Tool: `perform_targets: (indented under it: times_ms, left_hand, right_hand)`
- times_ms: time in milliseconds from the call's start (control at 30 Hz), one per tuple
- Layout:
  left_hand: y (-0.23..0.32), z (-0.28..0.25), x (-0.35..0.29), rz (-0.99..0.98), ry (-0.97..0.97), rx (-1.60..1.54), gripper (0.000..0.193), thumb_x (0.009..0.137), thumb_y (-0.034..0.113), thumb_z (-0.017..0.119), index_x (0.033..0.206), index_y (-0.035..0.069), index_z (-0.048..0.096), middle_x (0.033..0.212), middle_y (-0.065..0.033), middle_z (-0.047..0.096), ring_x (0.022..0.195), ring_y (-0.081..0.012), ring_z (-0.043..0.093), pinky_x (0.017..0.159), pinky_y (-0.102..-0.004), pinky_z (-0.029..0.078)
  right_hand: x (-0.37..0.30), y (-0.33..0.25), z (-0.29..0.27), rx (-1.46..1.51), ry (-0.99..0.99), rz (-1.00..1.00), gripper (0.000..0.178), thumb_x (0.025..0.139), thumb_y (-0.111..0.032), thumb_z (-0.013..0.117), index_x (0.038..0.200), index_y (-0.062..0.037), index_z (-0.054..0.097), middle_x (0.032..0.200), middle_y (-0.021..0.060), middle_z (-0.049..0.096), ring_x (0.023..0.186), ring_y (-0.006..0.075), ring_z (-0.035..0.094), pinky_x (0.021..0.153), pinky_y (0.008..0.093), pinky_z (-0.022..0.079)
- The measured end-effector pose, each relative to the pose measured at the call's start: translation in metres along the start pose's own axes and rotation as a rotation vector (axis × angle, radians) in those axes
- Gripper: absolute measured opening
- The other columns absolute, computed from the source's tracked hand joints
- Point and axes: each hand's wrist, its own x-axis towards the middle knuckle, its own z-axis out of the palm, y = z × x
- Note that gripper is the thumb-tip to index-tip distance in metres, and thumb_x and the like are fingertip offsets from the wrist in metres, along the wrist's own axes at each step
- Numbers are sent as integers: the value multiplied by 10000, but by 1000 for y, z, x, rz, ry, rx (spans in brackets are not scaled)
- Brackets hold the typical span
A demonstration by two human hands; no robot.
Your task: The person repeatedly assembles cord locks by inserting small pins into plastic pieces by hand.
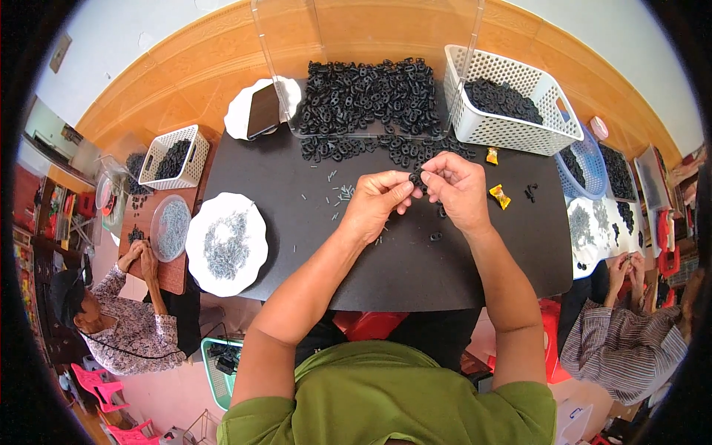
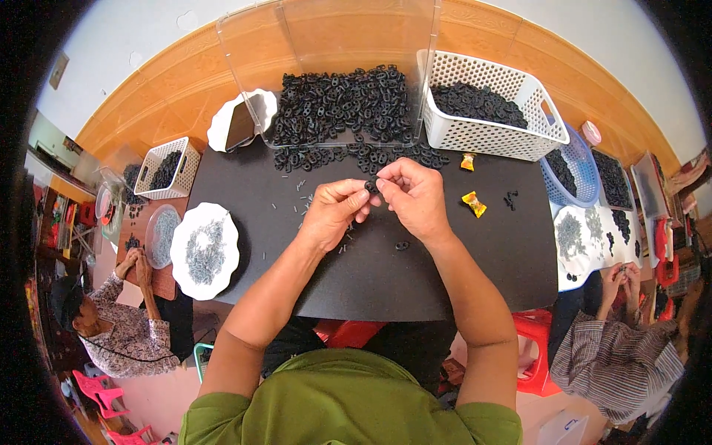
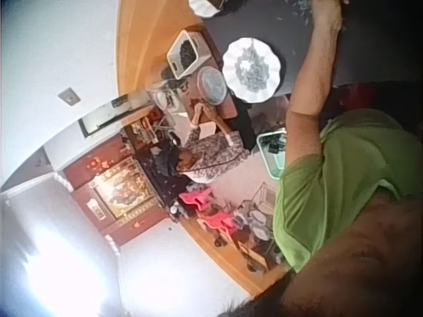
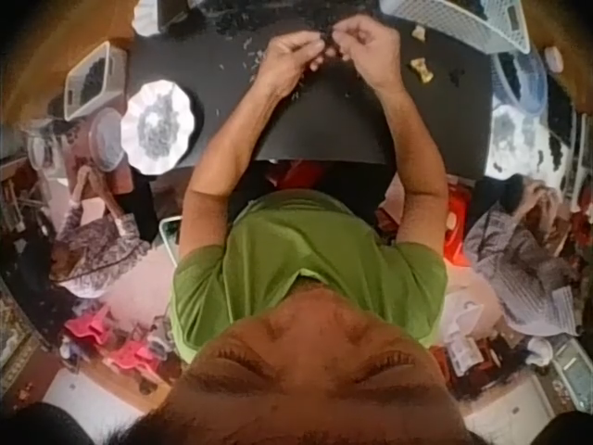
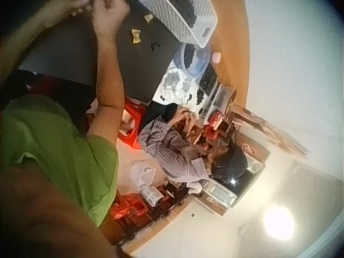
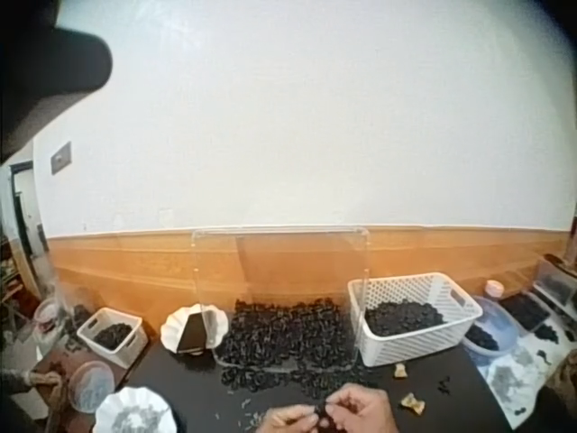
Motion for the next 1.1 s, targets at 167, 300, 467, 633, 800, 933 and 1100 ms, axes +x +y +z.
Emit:
perform_targets:
  times_ms: [167,300,467,633,800,933,1100]
  left_hand:
    - [1,-3,1,-43,45,-28,87,831,58,561,873,5,616,749,-90,631,564,-75,523,487,-187,425]
    - [2,-5,1,-82,-56,-10,114,846,86,544,895,11,614,782,-90,638,592,-82,539,516,-195,437]
    - [0,-6,0,-118,-49,-124,134,854,120,540,895,17,615,804,-99,641,601,-88,544,539,-205,449]
    - [-1,-4,1,-118,3,-181,125,856,117,539,844,17,613,780,-90,643,569,-75,533,515,-197,445]
    - [-3,-6,2,-127,-7,-125,128,854,120,542,858,15,615,794,-98,641,594,-81,536,540,-205,449]
    - [-4,-6,2,-136,-23,-94,135,854,126,543,860,12,616,805,-109,639,615,-90,542,560,-213,451]
    - [-5,-5,2,-139,-17,-73,139,855,126,541,852,8,614,797,-103,639,604,-89,537,555,-211,448]
  right_hand:
    - [2,5,-3,-62,-17,-2,40,755,18,593,790,13,576,671,5,573,563,29,515,469,176,410]
    - [2,7,-4,-137,-32,-44,41,761,22,586,801,15,580,690,8,569,560,29,506,460,170,408]
    - [1,0,-2,-87,-38,79,35,774,18,577,808,17,585,687,13,571,538,30,501,445,164,409]
    - [1,-1,-3,-79,-16,77,34,770,13,586,803,17,589,651,14,577,503,28,498,422,159,404]
    - [1,-1,-2,-110,-6,97,35,766,12,588,801,17,591,647,14,578,503,30,497,421,161,403]
    - [1,-1,-1,-117,-20,95,29,764,9,588,792,11,595,641,12,577,502,33,497,419,166,404]
    - [3,4,-5,-190,-43,22,20,763,9,586,778,11,598,636,12,572,503,34,497,421,170,407]
